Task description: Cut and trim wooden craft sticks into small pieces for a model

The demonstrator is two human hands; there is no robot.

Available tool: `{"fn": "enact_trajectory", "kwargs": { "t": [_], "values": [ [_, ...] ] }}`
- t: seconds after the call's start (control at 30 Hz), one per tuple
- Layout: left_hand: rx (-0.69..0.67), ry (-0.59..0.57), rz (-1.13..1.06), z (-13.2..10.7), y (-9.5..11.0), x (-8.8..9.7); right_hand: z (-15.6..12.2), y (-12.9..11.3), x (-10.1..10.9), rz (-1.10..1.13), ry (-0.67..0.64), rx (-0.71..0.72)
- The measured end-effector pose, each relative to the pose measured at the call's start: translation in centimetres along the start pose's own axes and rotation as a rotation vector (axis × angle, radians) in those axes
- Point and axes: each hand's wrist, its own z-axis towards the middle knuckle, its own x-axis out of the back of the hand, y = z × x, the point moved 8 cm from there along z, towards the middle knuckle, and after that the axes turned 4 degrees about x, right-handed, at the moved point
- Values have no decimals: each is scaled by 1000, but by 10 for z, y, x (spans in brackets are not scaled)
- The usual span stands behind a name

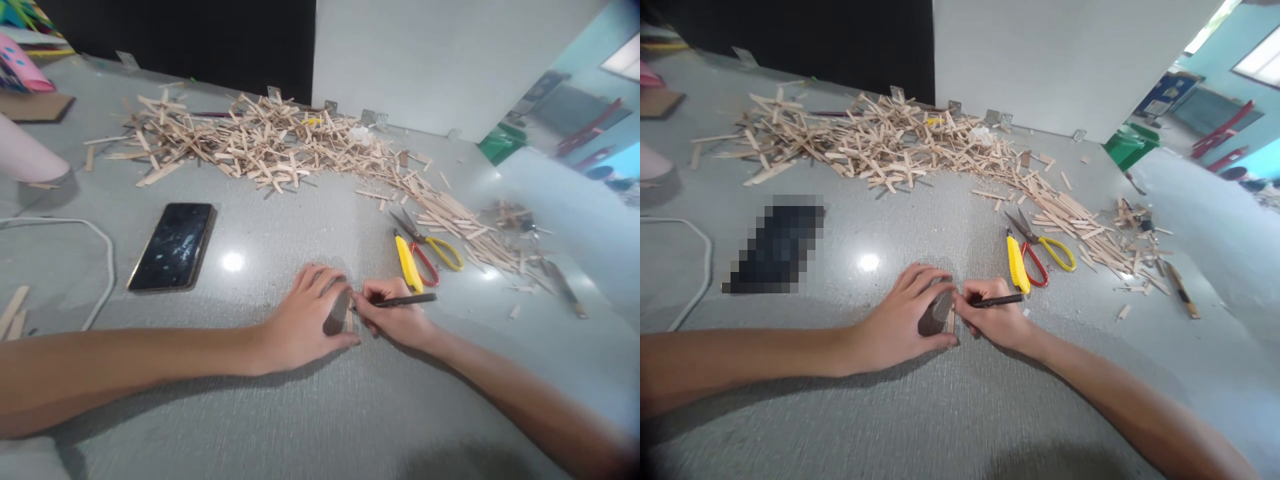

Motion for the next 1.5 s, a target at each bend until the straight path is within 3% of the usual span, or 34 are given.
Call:
{"fn": "enact_trajectory", "kwargs": {
  "t": [1.0,1.5],
  "values": [
    [2,-17,28,1,-2,-2,1,-4,1,-67,-2,56],
    [0,-21,37,1,0,-1,-3,9,2,14,33,-60]
  ]
}}
